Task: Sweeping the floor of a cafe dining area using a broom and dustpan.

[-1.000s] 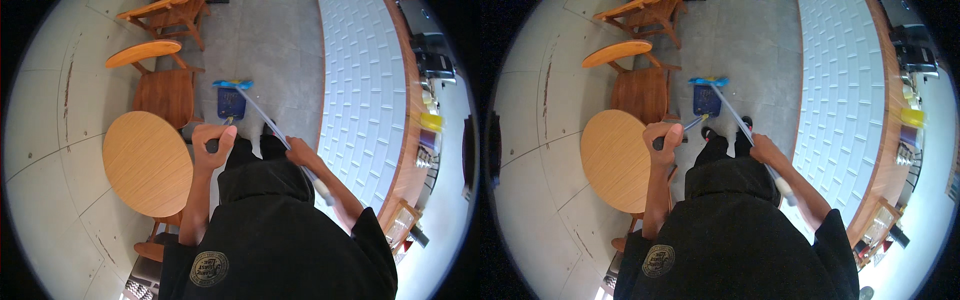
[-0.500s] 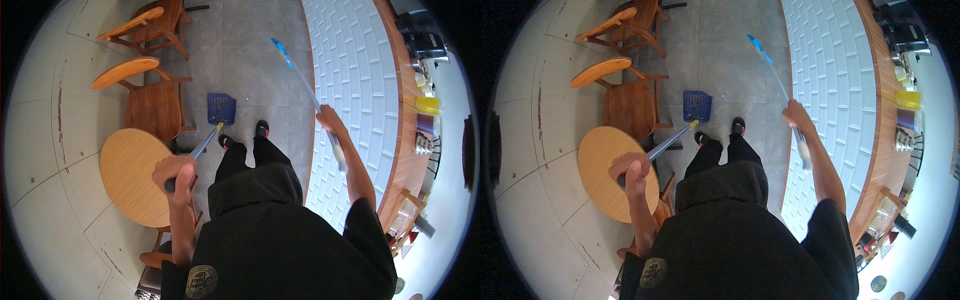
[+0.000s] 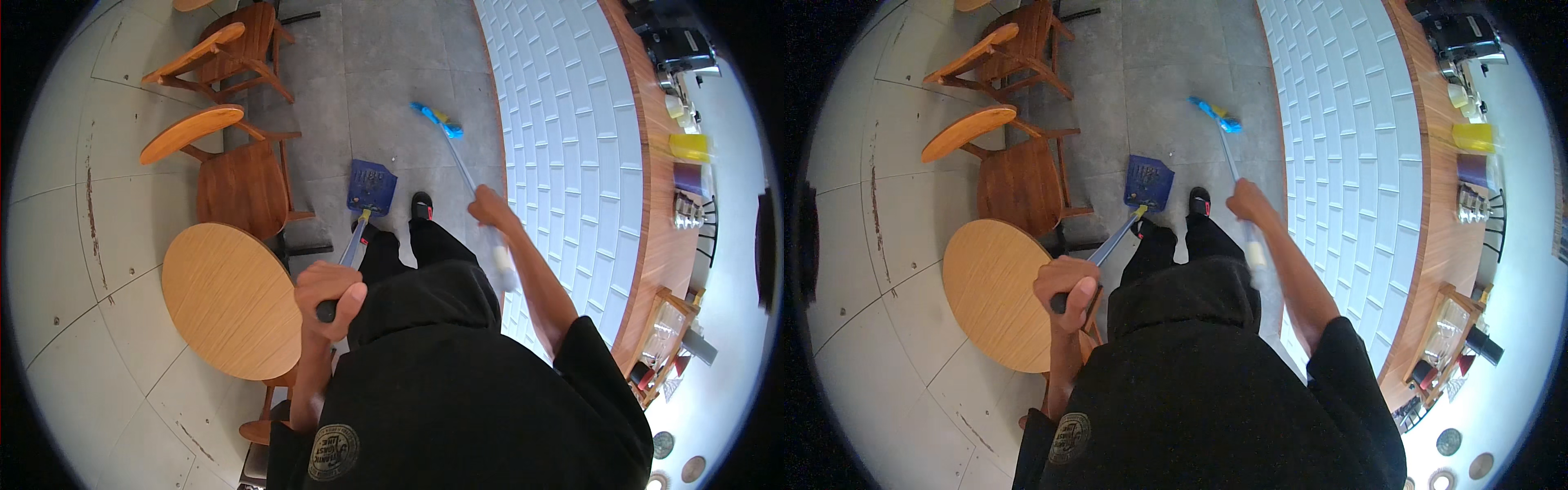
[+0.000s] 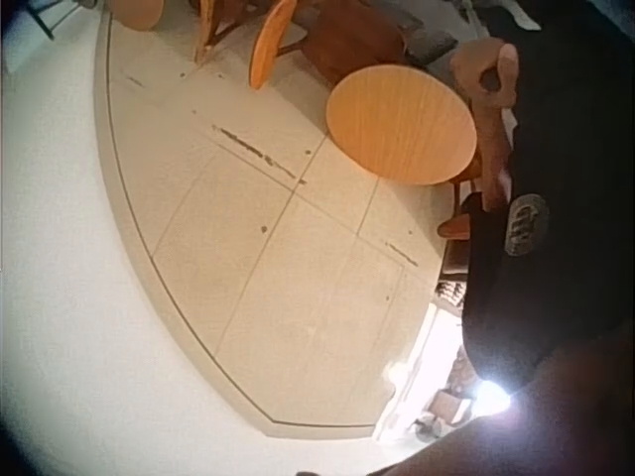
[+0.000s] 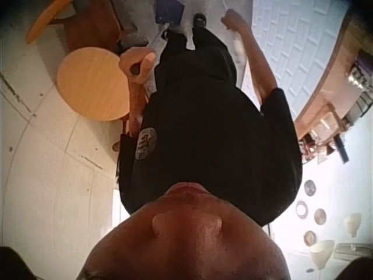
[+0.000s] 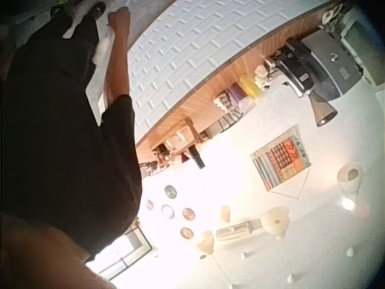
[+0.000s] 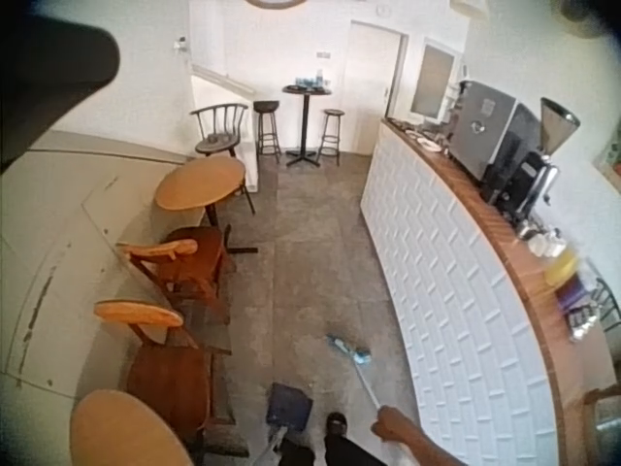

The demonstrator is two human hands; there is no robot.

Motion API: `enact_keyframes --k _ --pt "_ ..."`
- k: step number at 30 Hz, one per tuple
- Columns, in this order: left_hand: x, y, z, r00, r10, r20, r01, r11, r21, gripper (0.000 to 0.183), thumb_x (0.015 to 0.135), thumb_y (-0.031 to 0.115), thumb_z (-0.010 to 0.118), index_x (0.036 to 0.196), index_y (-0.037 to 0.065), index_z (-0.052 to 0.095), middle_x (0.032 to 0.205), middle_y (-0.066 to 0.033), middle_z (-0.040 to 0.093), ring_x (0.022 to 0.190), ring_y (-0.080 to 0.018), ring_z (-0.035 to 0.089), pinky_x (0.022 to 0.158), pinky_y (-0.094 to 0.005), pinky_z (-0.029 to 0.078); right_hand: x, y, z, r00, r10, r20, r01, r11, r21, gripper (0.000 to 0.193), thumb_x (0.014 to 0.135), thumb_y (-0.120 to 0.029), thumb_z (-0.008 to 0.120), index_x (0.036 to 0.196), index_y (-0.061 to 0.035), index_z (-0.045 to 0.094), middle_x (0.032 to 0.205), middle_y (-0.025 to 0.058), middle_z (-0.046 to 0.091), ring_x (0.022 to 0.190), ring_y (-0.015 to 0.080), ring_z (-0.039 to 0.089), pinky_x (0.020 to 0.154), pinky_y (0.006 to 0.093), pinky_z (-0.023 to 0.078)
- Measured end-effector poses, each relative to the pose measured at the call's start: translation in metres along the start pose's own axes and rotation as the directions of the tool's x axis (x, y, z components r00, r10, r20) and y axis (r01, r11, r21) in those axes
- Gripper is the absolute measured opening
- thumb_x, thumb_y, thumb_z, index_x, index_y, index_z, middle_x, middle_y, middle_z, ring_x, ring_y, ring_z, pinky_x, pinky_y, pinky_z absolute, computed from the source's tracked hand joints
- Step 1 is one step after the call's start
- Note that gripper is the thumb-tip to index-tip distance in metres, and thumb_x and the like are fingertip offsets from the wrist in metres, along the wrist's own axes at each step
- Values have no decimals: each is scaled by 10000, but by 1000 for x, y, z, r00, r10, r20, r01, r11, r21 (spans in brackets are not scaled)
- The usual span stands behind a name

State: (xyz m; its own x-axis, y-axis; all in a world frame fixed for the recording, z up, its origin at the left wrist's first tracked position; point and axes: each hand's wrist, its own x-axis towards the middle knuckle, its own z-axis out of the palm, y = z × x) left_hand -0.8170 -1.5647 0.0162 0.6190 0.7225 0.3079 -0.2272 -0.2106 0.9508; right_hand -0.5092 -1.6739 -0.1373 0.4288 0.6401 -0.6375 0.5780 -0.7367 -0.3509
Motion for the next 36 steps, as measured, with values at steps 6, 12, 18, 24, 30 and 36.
enact_keyframes --k 6,12,18,24,30,36 --pt "-5 -13 2 996 18 -82 -12 997 78 293 762 109 526 507 20 414 459 -54 383 355 -164 368 388 -286 299 -34 22 -69 985 170 21 -171 966 194 420 783 -91 569 1165 82 540 576 84 521 421 157 516 387 324 407" --pt "-3 -16 0 999 -37 26 36 999 38 263 742 42 514 507 13 400 466 -59 378 355 -180 363 382 -293 289 102 19 -89 993 -13 -121 2 996 -92 307 727 -116 575 921 121 553 754 265 633 689 385 654 659 443 516" --pt "12 -19 13 995 -51 82 51 999 1 262 721 -3 512 499 10 372 468 -63 349 362 -199 342 386 -299 263 192 15 -13 963 -195 -184 160 969 -189 158 691 -46 607 807 58 579 734 249 633 683 377 653 569 465 514" --pt "12 -20 12 994 -71 79 64 994 83 319 790 118 500 502 20 403 462 -57 371 365 -170 375 386 -299 295 20 -24 61 979 -181 91 199 944 -262 182 777 -71 549 895 52 612 965 295 610 885 418 627 755 489 519" --pt "9 -25 5 999 -36 3 36 995 92 248 763 77 531 539 -2 460 493 -70 428 395 -193 440 416 -291 332 -74 -13 -28 982 -9 190 20 998 -59 272 752 -95 556 969 68 545 888 284 614 872 422 616 763 490 489" --pt "10 -25 1 992 -91 87 85 994 73 202 746 42 539 561 -9 478 513 -82 462 403 -213 461 435 -293 348 -39 29 -66 995 -44 -91 37 996 -86 281 750 -101 555 982 56 548 816 273 623 787 410 633 734 481 491"
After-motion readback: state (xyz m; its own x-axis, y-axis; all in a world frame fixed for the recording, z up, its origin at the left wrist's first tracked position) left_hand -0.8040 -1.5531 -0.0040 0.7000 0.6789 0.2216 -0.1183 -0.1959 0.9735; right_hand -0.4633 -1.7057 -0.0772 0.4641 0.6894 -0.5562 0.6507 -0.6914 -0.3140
